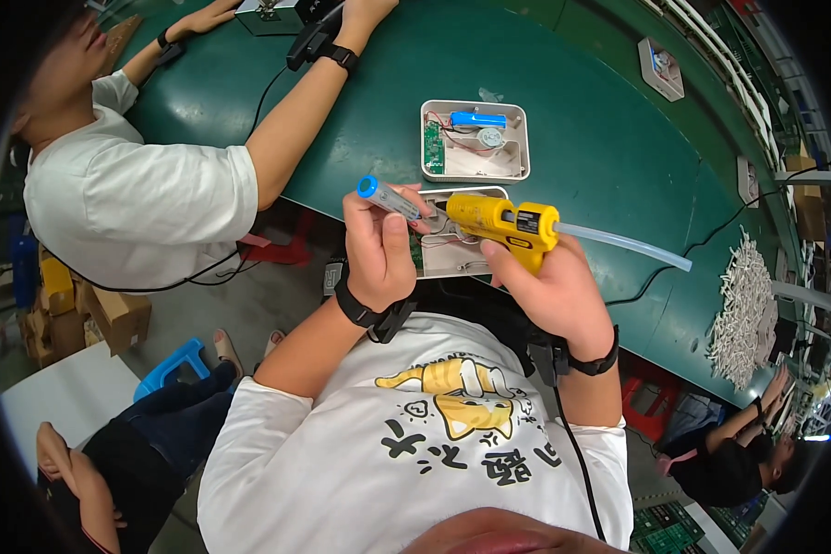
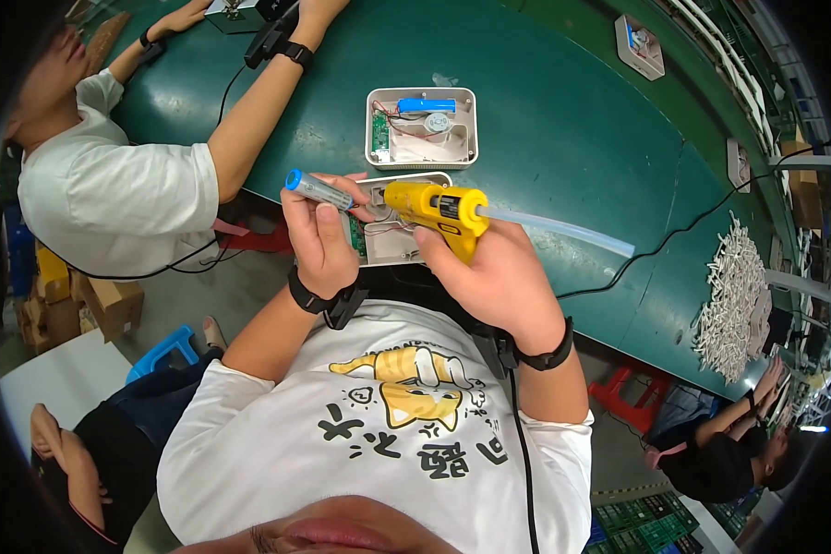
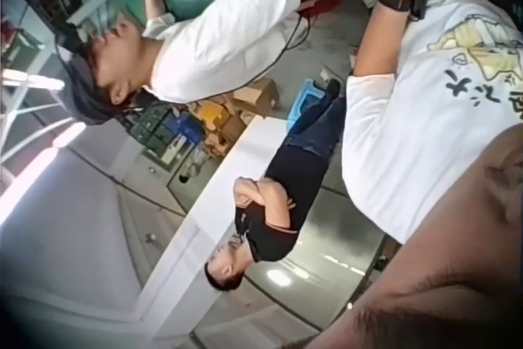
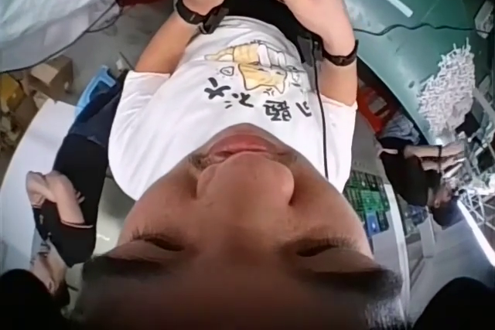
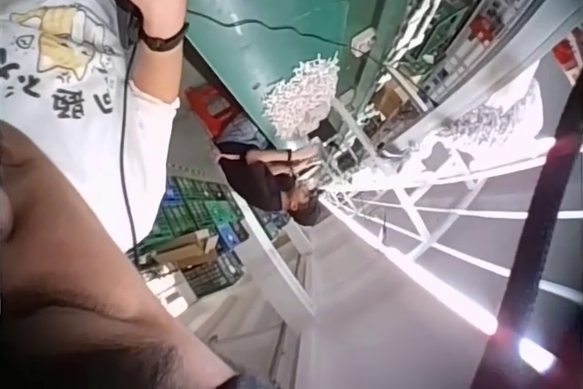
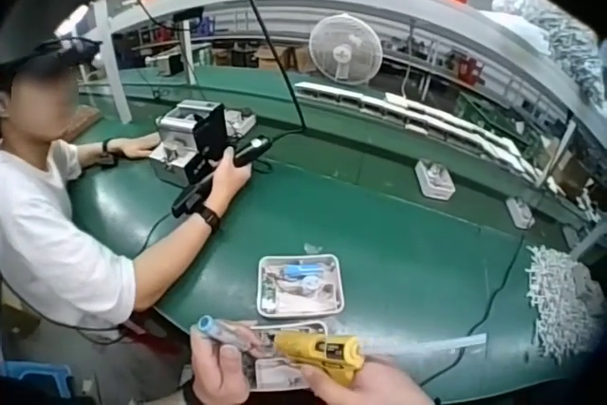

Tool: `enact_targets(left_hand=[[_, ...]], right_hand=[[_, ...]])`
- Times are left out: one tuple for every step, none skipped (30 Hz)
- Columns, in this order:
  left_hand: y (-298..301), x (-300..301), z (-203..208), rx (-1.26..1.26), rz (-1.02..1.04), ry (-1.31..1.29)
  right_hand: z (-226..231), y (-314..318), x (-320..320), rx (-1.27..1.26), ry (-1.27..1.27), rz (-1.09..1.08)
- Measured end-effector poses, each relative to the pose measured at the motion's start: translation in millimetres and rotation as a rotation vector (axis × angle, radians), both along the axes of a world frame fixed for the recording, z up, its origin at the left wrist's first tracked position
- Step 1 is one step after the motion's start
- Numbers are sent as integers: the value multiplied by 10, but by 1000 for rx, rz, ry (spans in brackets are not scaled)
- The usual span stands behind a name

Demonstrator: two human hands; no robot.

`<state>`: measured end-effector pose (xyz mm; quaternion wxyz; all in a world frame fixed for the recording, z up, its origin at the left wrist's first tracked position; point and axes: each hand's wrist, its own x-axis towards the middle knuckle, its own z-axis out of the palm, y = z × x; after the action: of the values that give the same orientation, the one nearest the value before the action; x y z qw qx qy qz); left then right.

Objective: Applying hot glue to small plastic components and organizing them in a tray at an assembly station.

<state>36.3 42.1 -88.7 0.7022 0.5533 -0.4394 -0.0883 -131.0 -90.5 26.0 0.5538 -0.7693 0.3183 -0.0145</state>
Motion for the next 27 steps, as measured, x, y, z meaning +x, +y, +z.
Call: enact_targets(left_hand=[[-2, -4, 4, -2, 0, -1], [-3, -8, 7, -6, 6, 8], [-5, -12, 8, -10, 11, 17], [0, -13, 8, -15, 19, 25], [5, -11, -2, -17, 19, 24], [13, -7, -25, -28, 12, 40], [21, -2, -47, -39, 6, 56], [25, 3, -57, -50, -1, 73], [25, 14, -61, -51, -1, 73], [18, 29, -66, -51, -4, 60], [20, 37, -65, -48, -8, 48], [25, 38, -62, -45, -12, 36], [29, 27, -54, -43, -13, 39], [17, 11, -38, -41, -16, 67], [6, -4, -20, -38, -20, 95], [-3, -13, -4, -35, -23, 124], [-4, -15, 6, -36, -22, 125], [-2, -13, 13, 13, -24, 128], [-1, -14, 20, 63, -30, 131], [-4, -12, 32, 113, -37, 133], [-4, 1, 77, 116, -40, 139], [-15, 31, 159, 153, -23, 31], [-30, 61, 242, 190, -6, -77], [-43, 72, 290, 225, 9, -190], [-48, 67, 296, 227, 6, -190], [-52, 61, 301, 243, 16, -199], [-54, 55, 305, 258, 26, -208]], right_hand=[[-53, 17, 15, -79, -38, 8], [-98, 31, 22, -158, -77, 16], [-137, 45, 22, -160, -78, 14], [-177, 62, 23, -251, -85, 24], [-214, 76, 23, -342, -92, 33], [-242, 83, 21, -432, -98, 41], [-264, 73, 11, -434, -99, 41], [-285, 45, -10, -424, -131, 60], [-306, 15, -32, -414, -163, 81], [-315, -8, -51, -403, -195, 101], [-259, -11, -62, -401, -192, 101], [-141, -12, -70, -228, -85, 45], [-21, -11, -80, -55, 23, -11], [39, -20, -100, 116, 130, -67], [28, -29, -156, 115, 132, -67], [-6, -44, -241, 75, 53, -107], [-46, -61, -323, 36, -25, -146], [-74, -79, -372, -3, -104, -185], [-93, -91, -403, -2, -102, -190], [-111, -103, -431, 23, -95, -222], [-129, -103, -452, 48, -82, -253], [-141, -102, -465, 74, -70, -285], [-149, -96, -464, 77, -64, -287], [-153, -90, -451, 69, -58, -293], [-157, -85, -435, 62, -51, -298], [-160, -86, -427, 54, -45, -302], [-170, -92, -426, 55, -45, -305]])
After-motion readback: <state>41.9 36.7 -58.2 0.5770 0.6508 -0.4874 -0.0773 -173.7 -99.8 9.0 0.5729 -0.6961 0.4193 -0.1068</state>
